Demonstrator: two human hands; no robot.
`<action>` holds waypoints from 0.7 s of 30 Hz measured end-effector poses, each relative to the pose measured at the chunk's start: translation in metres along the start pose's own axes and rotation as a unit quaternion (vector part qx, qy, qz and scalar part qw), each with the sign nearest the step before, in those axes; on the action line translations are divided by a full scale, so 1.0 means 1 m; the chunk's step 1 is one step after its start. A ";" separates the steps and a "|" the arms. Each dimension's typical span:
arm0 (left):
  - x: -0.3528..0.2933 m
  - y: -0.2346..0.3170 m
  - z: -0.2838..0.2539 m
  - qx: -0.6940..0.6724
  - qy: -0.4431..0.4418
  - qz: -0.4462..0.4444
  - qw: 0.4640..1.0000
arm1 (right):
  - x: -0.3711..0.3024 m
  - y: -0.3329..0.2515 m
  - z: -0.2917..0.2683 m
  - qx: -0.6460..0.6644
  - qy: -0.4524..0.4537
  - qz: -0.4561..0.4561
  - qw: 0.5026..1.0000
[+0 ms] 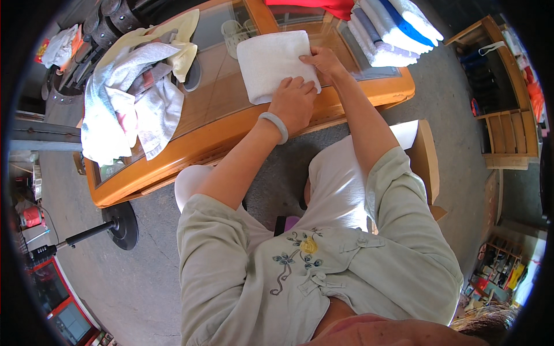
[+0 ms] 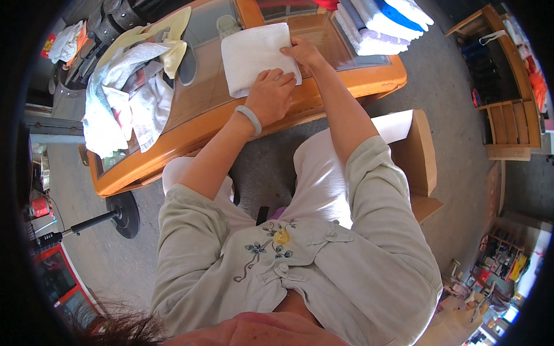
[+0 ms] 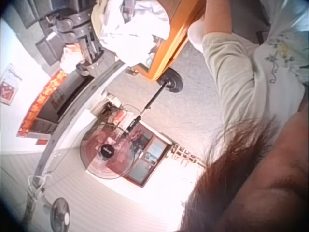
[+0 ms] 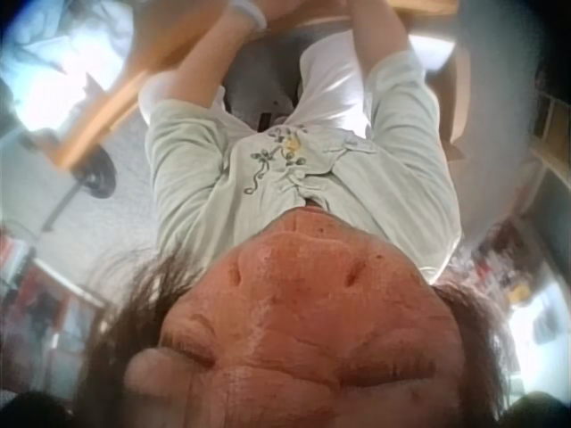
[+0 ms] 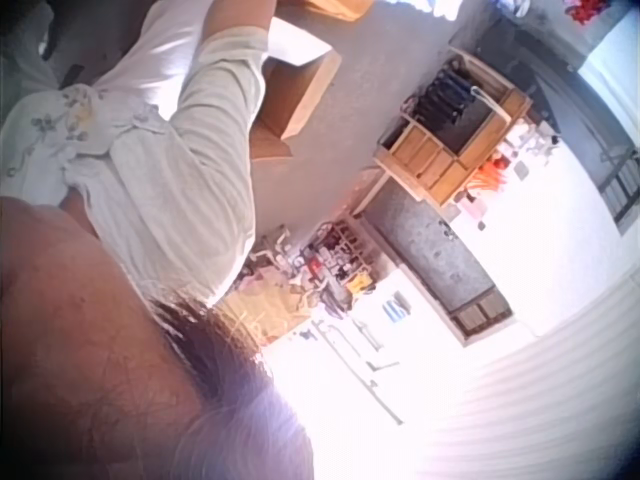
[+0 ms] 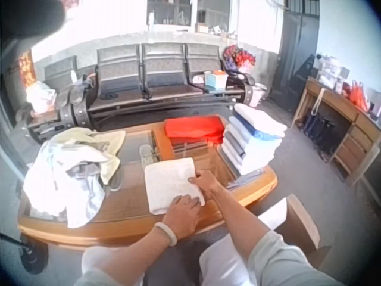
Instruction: Folding white towels and stacking them on a table and into a box.
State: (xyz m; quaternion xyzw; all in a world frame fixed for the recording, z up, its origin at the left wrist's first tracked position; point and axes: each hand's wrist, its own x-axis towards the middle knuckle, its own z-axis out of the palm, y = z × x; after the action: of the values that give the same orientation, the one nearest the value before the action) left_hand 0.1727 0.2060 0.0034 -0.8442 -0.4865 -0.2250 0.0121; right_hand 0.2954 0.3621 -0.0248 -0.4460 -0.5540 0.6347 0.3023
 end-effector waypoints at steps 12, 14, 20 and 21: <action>-0.005 0.001 0.003 -0.010 -0.073 -0.009 0.997 | 0.008 -0.007 0.004 0.032 0.089 0.024 0.995; -0.003 0.003 0.003 -0.010 -0.071 -0.008 0.997 | 0.017 0.001 -0.001 0.030 0.120 0.006 0.992; -0.006 0.002 0.000 -0.010 -0.083 -0.016 0.996 | 0.013 -0.007 0.018 -0.243 0.184 -0.059 0.951; -0.008 0.001 0.000 -0.006 -0.084 -0.017 0.996 | 0.008 -0.009 0.026 -0.364 0.225 -0.141 0.893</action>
State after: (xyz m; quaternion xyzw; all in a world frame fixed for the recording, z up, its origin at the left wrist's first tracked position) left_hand 0.1704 0.1992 0.0005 -0.8519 -0.4984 -0.1566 -0.0373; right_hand 0.2671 0.3597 -0.0186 -0.5732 -0.7203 0.2216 0.3215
